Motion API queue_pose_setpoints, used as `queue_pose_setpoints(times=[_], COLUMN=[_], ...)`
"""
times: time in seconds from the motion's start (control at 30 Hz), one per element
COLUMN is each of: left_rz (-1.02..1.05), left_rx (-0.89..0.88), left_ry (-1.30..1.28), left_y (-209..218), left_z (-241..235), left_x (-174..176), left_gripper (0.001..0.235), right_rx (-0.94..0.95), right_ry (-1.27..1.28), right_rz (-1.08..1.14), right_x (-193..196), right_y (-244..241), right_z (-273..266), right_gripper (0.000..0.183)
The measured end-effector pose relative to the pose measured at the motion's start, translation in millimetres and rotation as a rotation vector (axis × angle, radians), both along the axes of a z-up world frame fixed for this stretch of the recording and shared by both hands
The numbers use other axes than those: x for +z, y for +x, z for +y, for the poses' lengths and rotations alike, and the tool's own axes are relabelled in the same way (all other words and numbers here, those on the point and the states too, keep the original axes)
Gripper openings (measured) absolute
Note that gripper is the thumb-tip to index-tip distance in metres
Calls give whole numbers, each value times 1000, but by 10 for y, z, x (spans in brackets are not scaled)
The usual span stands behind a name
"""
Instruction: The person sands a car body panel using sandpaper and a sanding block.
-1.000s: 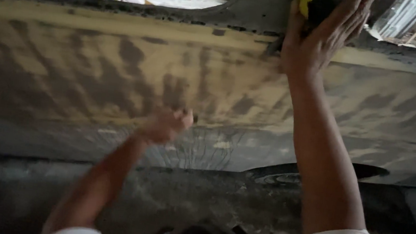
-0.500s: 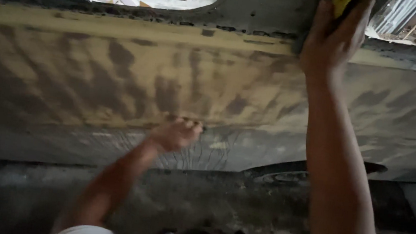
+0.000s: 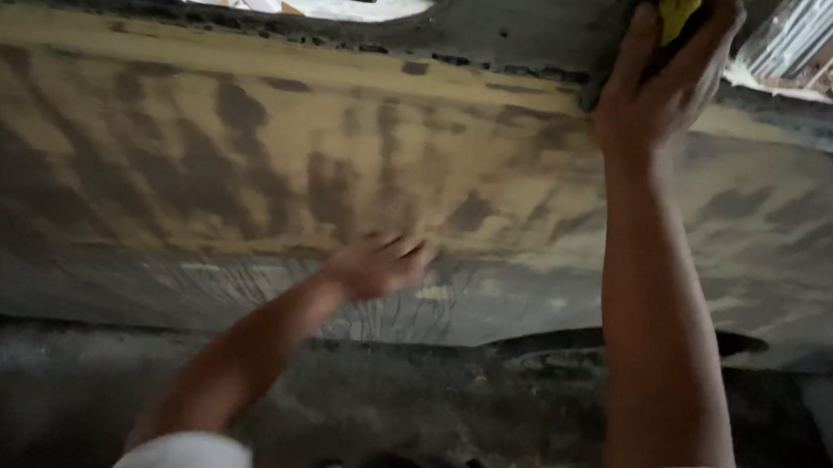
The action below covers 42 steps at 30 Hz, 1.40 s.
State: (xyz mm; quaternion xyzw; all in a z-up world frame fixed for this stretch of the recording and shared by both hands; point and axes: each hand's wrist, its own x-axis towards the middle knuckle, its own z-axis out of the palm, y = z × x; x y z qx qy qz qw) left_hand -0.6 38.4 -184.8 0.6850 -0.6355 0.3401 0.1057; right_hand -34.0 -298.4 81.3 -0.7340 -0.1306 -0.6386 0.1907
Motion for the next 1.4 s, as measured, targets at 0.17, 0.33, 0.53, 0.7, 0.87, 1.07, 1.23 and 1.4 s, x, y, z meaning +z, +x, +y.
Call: queue_pose_setpoints(times=[0.17,0.33,0.53,0.7,0.87,1.07,1.23,1.4], left_rz=[552,-198,-20,477,27,289,162,62], left_rx=[435,406,48,273,404,260,72,506], left_ry=[392,-237,-50,395,-209,-3,44,-140], left_y=[-134,-71,-31,205,-33,-168,125,-100], left_z=[211,-256,-400,520,27,-547,208,-43], left_x=[1329,1940,411,382,1816,1048,48,1632], left_gripper=[44,60,44,51,53,35,50,57], right_rx=[-60,-39,37,-100,-102,-108,-59,-116], right_ry=[53,16,-1,43,60,38,54,100], right_rz=[16,-49,-28,-14,2,9,0,37], right_x=[52,74,-7,-8,37,39,88,73], right_y=[-33,-36,33,1,-62,-34,-51,-100], right_z=[103,79,-57,48,99,3,79,165], right_gripper=[40,41,43,42,42,43,43,40])
